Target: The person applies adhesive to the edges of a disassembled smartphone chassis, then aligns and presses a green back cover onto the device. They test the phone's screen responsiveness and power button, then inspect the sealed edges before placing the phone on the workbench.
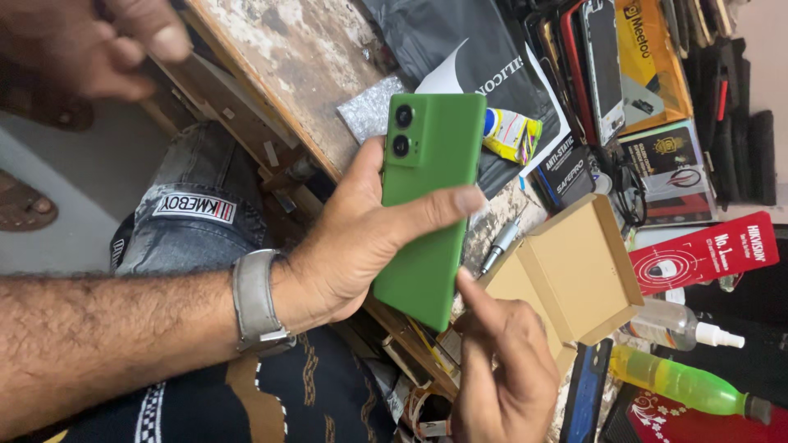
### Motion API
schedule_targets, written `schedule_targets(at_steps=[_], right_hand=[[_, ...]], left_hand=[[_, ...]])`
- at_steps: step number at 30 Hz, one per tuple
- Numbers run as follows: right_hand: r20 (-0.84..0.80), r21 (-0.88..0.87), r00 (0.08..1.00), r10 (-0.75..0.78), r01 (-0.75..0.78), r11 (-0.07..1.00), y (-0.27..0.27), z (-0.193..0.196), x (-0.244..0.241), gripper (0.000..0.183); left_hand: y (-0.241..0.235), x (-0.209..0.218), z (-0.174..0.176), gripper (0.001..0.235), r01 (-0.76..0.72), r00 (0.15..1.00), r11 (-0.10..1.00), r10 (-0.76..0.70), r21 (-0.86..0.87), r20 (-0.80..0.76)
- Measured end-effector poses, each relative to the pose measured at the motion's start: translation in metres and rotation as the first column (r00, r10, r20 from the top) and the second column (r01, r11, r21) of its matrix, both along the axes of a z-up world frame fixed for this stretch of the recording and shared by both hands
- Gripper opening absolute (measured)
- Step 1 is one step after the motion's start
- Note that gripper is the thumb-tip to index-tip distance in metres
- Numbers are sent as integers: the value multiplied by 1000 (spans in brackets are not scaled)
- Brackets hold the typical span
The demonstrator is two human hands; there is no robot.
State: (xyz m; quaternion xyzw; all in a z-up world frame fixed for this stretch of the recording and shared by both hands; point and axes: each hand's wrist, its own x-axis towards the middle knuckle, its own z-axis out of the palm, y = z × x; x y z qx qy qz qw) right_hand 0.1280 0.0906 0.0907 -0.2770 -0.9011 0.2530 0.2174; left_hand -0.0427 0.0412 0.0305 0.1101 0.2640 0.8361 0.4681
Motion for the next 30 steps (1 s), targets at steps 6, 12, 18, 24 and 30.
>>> schedule_targets(at_steps=[6, 12, 18, 24, 30], right_hand=[[28, -50, 1000, 8, -7, 999, -3, 1, 11, 36], [-404, -567, 865, -298, 19, 823, 33, -33, 39, 16], [-495, -790, 750, -438, -179, 586, 83, -54, 74, 13], [-454, -804, 759, -466, -124, 582, 85, -55, 76, 18], [-453, -812, 772, -447, -151, 563, 81, -53, 69, 16]], left_hand=[[-4, 0, 2, 73, 67, 997, 996, -65, -60, 29], [-13, -5, -1, 79, 192, 978, 980, -196, 54, 71], [-21, -7, -9, 82, 251, 966, 968, -251, 18, 54], [-24, -9, -13, 81, 266, 964, 964, -266, 24, 13], [-26, -10, -14, 79, 288, 958, 958, -288, -4, -2]])
